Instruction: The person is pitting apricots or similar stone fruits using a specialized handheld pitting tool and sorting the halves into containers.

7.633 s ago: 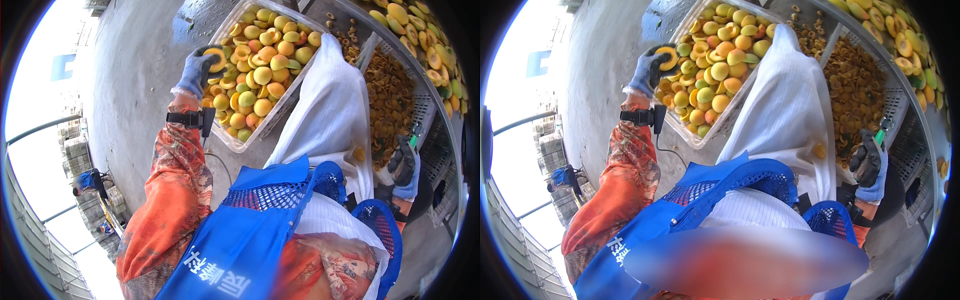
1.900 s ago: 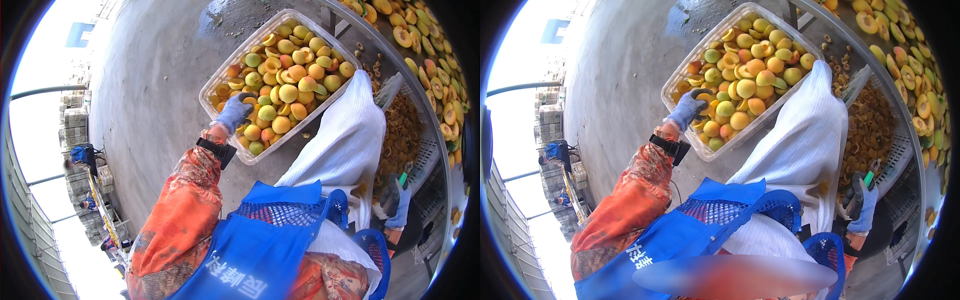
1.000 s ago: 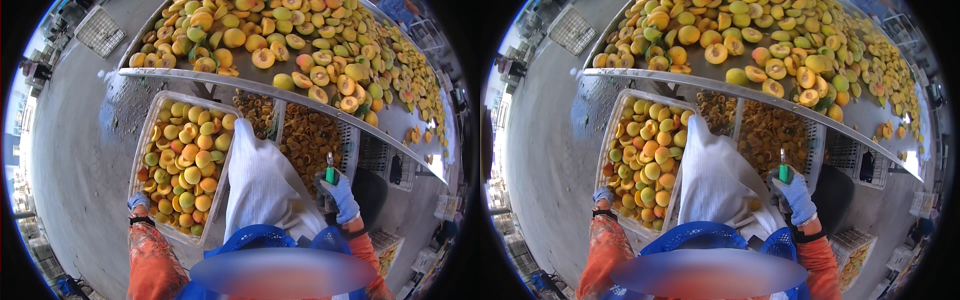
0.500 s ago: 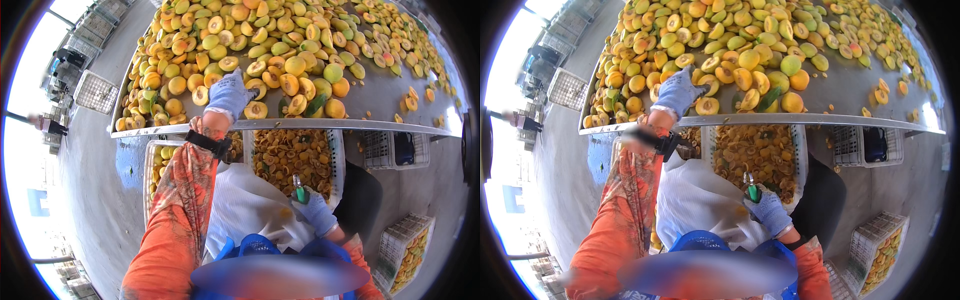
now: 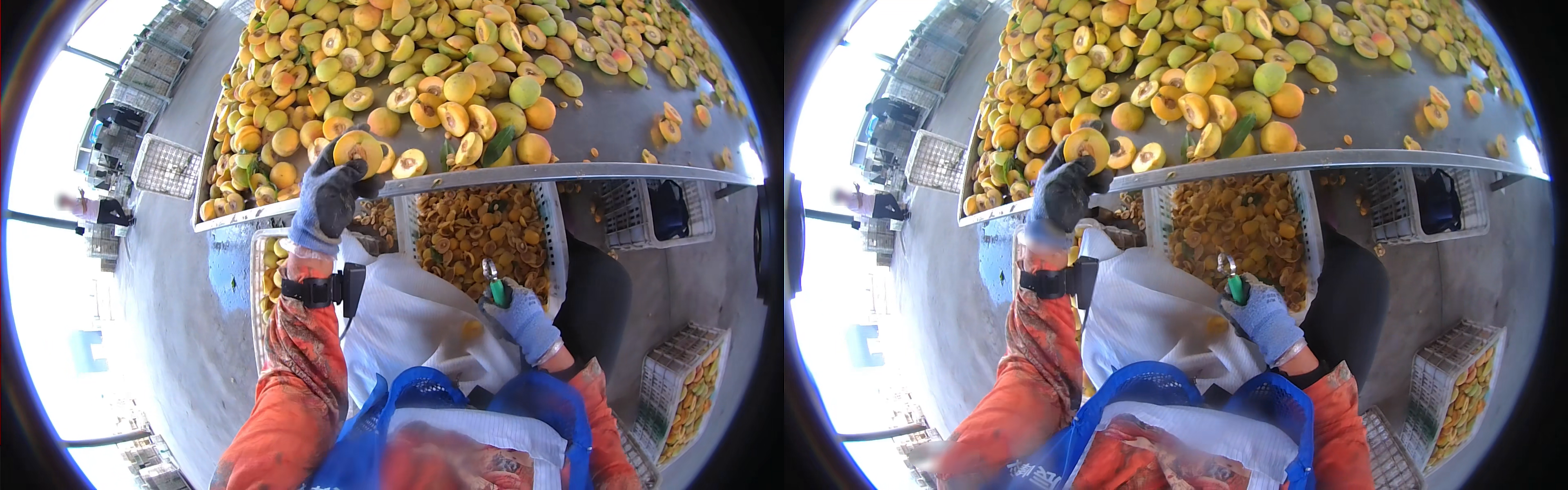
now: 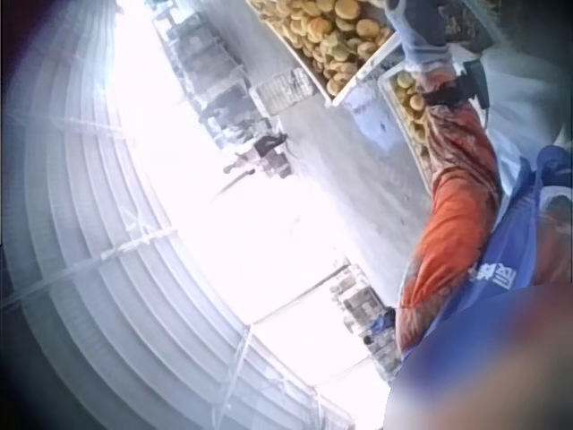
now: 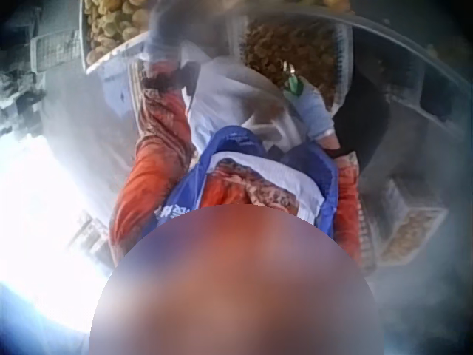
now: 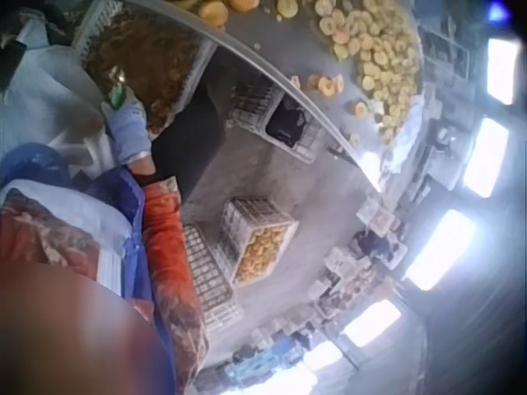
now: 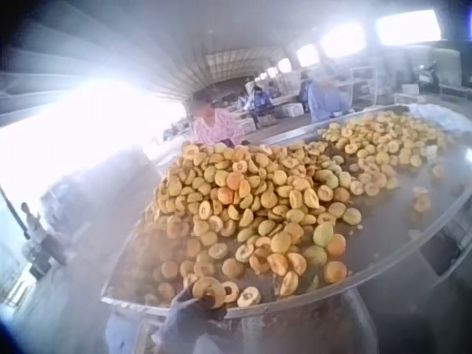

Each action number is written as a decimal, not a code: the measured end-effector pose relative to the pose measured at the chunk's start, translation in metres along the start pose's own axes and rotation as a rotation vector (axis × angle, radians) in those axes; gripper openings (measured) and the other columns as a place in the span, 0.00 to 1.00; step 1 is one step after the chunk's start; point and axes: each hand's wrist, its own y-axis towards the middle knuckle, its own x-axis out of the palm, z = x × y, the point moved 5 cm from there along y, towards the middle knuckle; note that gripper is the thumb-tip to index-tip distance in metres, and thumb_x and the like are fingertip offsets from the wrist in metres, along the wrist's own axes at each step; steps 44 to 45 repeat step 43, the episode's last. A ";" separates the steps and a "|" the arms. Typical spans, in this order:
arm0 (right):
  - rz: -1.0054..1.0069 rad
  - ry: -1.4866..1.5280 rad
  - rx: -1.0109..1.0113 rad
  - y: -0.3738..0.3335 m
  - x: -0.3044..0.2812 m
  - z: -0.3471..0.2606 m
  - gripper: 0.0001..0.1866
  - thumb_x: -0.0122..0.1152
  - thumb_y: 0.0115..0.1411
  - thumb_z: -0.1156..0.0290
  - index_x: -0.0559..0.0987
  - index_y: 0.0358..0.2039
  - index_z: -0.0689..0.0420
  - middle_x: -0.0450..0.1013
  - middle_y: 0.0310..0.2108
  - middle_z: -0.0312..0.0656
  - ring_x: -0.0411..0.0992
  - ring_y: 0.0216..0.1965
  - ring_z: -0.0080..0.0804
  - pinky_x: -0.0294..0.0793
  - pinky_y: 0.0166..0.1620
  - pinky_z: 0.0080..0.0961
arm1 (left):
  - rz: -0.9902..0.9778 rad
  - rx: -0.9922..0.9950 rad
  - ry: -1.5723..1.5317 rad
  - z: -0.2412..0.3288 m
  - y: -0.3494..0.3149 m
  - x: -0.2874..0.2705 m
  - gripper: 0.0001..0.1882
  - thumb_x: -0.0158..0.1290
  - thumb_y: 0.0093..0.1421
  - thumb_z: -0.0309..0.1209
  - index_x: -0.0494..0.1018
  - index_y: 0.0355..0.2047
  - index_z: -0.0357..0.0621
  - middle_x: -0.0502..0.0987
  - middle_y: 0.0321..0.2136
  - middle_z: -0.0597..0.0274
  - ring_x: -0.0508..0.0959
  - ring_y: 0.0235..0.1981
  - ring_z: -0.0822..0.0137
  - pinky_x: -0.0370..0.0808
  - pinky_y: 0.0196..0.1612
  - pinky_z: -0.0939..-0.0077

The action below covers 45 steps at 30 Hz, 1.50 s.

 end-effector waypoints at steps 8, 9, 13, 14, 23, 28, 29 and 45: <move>0.053 -0.346 -0.326 -0.019 0.018 -0.100 0.18 0.58 0.50 0.55 0.72 0.33 0.56 0.73 0.22 0.50 0.73 0.27 0.47 0.71 0.33 0.39 | 0.100 -0.187 -0.526 -0.040 -0.089 0.013 0.29 0.43 0.59 0.52 0.62 0.53 0.46 0.73 0.40 0.48 0.75 0.21 0.62 0.71 0.19 0.74; 0.067 -0.389 -0.388 -0.019 0.021 -0.113 0.17 0.58 0.51 0.55 0.72 0.32 0.56 0.73 0.22 0.50 0.74 0.27 0.46 0.72 0.33 0.39 | 0.117 -0.176 -0.411 -0.043 -0.098 0.019 0.27 0.43 0.60 0.50 0.64 0.52 0.45 0.73 0.39 0.51 0.75 0.18 0.64 0.72 0.19 0.77; 0.098 -0.516 -0.386 -0.019 0.034 -0.131 0.16 0.58 0.50 0.57 0.72 0.33 0.55 0.73 0.24 0.49 0.74 0.28 0.45 0.72 0.32 0.38 | 0.103 -0.168 -0.119 -0.027 -0.124 0.044 0.23 0.41 0.63 0.47 0.68 0.48 0.43 0.74 0.35 0.58 0.75 0.23 0.72 0.71 0.19 0.82; 0.124 -0.532 -0.408 -0.020 0.036 -0.133 0.16 0.58 0.50 0.57 0.71 0.33 0.55 0.73 0.24 0.48 0.74 0.28 0.45 0.72 0.31 0.38 | 0.103 -0.160 -0.054 -0.022 -0.128 0.047 0.23 0.40 0.63 0.48 0.68 0.48 0.43 0.74 0.35 0.59 0.75 0.26 0.73 0.72 0.22 0.82; 0.199 -0.551 -0.422 -0.035 0.058 -0.133 0.18 0.63 0.46 0.64 0.70 0.36 0.57 0.73 0.23 0.49 0.73 0.26 0.48 0.71 0.30 0.38 | 0.279 0.184 0.482 -0.030 -0.137 0.035 0.22 0.44 0.64 0.38 0.66 0.49 0.31 0.74 0.40 0.59 0.73 0.36 0.75 0.71 0.40 0.83; 0.101 -0.216 -0.472 -0.034 0.072 -0.125 0.16 0.61 0.47 0.66 0.71 0.35 0.59 0.72 0.23 0.53 0.72 0.25 0.50 0.71 0.30 0.39 | 0.265 0.365 0.525 -0.014 -0.142 0.046 0.20 0.41 0.65 0.39 0.71 0.41 0.30 0.76 0.34 0.59 0.71 0.31 0.76 0.70 0.37 0.82; 0.101 -0.214 -0.467 -0.034 0.072 -0.123 0.16 0.61 0.47 0.66 0.71 0.35 0.59 0.72 0.23 0.53 0.72 0.25 0.50 0.71 0.30 0.39 | 0.262 0.360 0.524 -0.013 -0.144 0.049 0.20 0.41 0.65 0.39 0.71 0.41 0.30 0.76 0.34 0.59 0.71 0.31 0.76 0.70 0.37 0.82; -0.502 0.451 0.167 -0.036 0.070 -0.117 0.08 0.58 0.51 0.71 0.74 0.31 0.60 0.69 0.15 0.39 0.68 0.14 0.26 0.68 0.19 0.23 | 0.192 0.207 0.442 -0.029 -0.130 0.055 0.21 0.41 0.64 0.44 0.74 0.34 0.37 0.75 0.22 0.64 0.72 0.21 0.76 0.70 0.25 0.83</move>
